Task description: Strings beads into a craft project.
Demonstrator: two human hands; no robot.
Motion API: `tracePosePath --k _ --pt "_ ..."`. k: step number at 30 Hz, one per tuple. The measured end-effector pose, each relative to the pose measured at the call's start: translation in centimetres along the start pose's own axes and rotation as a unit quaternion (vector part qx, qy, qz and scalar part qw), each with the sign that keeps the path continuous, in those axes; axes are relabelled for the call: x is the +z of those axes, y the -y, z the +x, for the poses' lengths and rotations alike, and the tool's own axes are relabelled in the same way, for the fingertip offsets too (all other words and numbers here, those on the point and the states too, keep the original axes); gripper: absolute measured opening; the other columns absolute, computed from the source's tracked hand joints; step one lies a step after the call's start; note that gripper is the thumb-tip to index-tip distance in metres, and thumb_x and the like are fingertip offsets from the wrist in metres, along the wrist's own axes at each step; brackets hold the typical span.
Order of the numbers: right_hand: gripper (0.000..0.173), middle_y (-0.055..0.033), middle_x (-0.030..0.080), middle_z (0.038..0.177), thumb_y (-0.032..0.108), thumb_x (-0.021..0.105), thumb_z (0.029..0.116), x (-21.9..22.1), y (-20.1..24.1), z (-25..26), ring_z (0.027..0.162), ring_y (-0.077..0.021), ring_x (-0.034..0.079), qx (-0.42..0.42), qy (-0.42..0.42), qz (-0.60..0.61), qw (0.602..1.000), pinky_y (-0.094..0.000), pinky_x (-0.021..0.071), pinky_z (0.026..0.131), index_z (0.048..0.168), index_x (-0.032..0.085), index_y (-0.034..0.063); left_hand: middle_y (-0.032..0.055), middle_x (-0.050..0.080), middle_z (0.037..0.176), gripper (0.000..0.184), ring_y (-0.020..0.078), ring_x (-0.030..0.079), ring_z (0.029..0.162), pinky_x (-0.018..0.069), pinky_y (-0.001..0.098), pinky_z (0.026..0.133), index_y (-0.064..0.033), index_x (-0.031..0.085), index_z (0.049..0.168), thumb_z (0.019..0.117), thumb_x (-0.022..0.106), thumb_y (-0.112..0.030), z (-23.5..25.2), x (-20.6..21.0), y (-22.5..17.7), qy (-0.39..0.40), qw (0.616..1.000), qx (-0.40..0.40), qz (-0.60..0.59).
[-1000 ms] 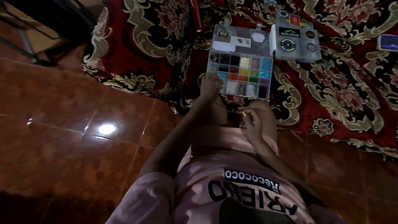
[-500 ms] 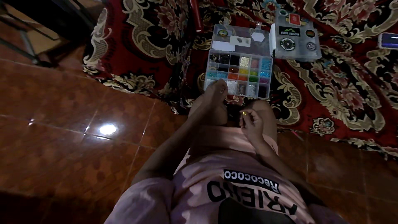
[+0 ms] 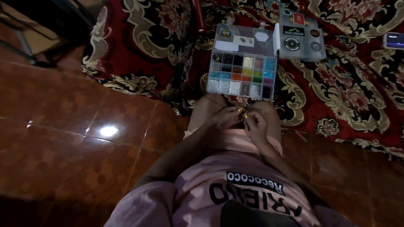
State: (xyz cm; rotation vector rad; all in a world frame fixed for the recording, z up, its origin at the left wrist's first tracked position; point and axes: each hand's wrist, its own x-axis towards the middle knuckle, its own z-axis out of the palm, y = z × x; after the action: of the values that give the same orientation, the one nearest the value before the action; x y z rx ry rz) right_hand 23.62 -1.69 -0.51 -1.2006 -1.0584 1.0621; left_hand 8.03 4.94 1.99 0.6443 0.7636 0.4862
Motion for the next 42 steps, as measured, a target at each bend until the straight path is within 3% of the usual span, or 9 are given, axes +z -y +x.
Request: tracePosePath --k 20,42 --pt "0.006 0.0054 0.061 0.066 0.000 0.061 0.0909 0.04 -0.05 -0.01 0.051 0.0009 0.054 -0.012 0.004 -0.006 1.000 -0.0163 0.0488 0.048 0.086 0.064 0.0018 -0.0007 0.068 0.105 0.023 0.0106 0.067 0.098 0.0553 0.0317 0.094 -0.0079 0.059 0.114 0.1106 0.036 -0.012 0.64 -0.94 0.71 0.044 0.999 0.004 -0.021" --pt "0.003 0.0053 0.061 0.069 0.002 0.062 0.0894 -0.14 -0.13 -0.06 0.054 0.0007 0.055 -0.009 0.007 -0.029 1.000 -0.0168 0.0498 0.051 0.086 0.064 0.0022 -0.0004 0.068 0.105 0.026 0.0094 0.067 0.096 0.0560 0.0312 0.093 -0.0033 0.061 0.115 0.1104 0.036 -0.011 0.54 -0.73 0.87 0.029 0.999 0.022 0.009"
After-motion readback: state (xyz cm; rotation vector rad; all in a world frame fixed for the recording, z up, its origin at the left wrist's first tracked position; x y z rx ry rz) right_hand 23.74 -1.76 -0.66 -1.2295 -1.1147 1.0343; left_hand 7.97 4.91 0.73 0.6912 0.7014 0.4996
